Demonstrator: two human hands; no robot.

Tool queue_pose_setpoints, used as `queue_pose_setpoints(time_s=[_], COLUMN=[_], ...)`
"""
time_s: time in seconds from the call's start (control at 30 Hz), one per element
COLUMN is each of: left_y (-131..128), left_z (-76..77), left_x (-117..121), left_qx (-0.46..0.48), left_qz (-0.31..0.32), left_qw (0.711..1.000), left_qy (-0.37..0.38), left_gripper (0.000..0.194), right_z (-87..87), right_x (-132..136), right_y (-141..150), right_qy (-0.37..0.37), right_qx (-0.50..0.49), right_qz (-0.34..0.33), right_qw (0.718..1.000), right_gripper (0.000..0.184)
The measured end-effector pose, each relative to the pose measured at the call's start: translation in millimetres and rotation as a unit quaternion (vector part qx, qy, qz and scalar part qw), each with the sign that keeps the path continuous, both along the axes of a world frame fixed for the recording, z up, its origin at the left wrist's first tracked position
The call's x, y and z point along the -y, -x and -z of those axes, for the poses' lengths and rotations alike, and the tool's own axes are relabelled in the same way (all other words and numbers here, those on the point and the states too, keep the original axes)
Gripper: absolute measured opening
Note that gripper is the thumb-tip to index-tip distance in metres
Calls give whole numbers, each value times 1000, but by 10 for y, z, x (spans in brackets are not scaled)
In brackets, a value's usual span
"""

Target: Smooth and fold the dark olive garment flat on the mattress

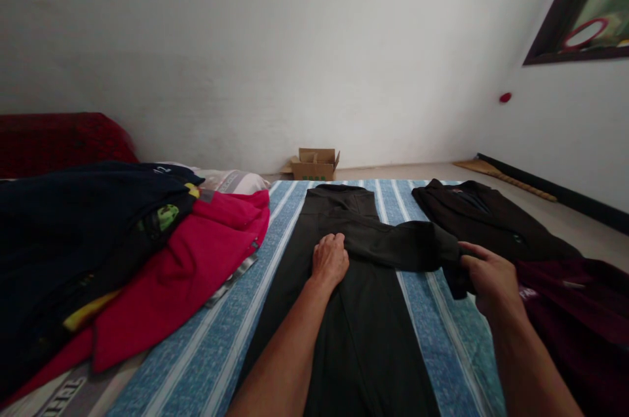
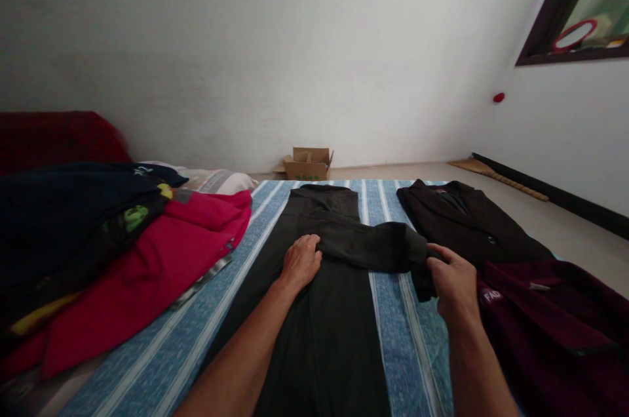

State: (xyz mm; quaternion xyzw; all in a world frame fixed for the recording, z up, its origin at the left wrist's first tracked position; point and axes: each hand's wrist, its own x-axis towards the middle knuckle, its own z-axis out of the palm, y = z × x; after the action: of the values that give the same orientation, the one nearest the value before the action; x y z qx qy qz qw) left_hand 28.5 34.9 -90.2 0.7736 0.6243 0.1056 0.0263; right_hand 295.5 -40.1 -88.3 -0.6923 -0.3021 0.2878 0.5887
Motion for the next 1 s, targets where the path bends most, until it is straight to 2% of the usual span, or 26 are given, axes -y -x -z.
queue_pose_setpoints(time_s=[0.07,0.13,0.23,0.33,0.57,0.73,0.8,0.87,1.0], left_y=[-2,-5,-8,-6,6,13,15,16,15], left_z=[-2,-2,2,13,45,60,54,42,22], left_x=[1,-1,-5,-12,-31,-28,-22,-15,-3], left_qx=[-1,-2,-4,-4,7,11,13,15,18], left_qz=[1,-1,-6,-9,-10,-4,0,1,-5], left_qw=[1000,1000,1000,1000,1000,1000,1000,1000,1000], left_qy=[-2,-3,-1,-5,-13,-15,-12,-6,6], left_gripper=[21,21,22,22,23,25,26,27,29], right_z=[-10,-53,-124,-148,-147,-257,-320,-378,-422], right_x=[0,30,120,210,238,338,390,414,395], right_y=[-31,-39,-30,-33,-98,27,102,165,240], right_qy=[-72,-115,-187,-237,-185,-171,-155,-115,32], right_qx=[-175,-287,-342,-322,-257,-199,-169,-142,-69], right_qz=[-17,-80,-179,-221,-301,-305,-327,-368,-429], right_qw=[982,948,903,889,899,915,917,912,900], right_gripper=[41,28,19,22,36,38,41,44,41])
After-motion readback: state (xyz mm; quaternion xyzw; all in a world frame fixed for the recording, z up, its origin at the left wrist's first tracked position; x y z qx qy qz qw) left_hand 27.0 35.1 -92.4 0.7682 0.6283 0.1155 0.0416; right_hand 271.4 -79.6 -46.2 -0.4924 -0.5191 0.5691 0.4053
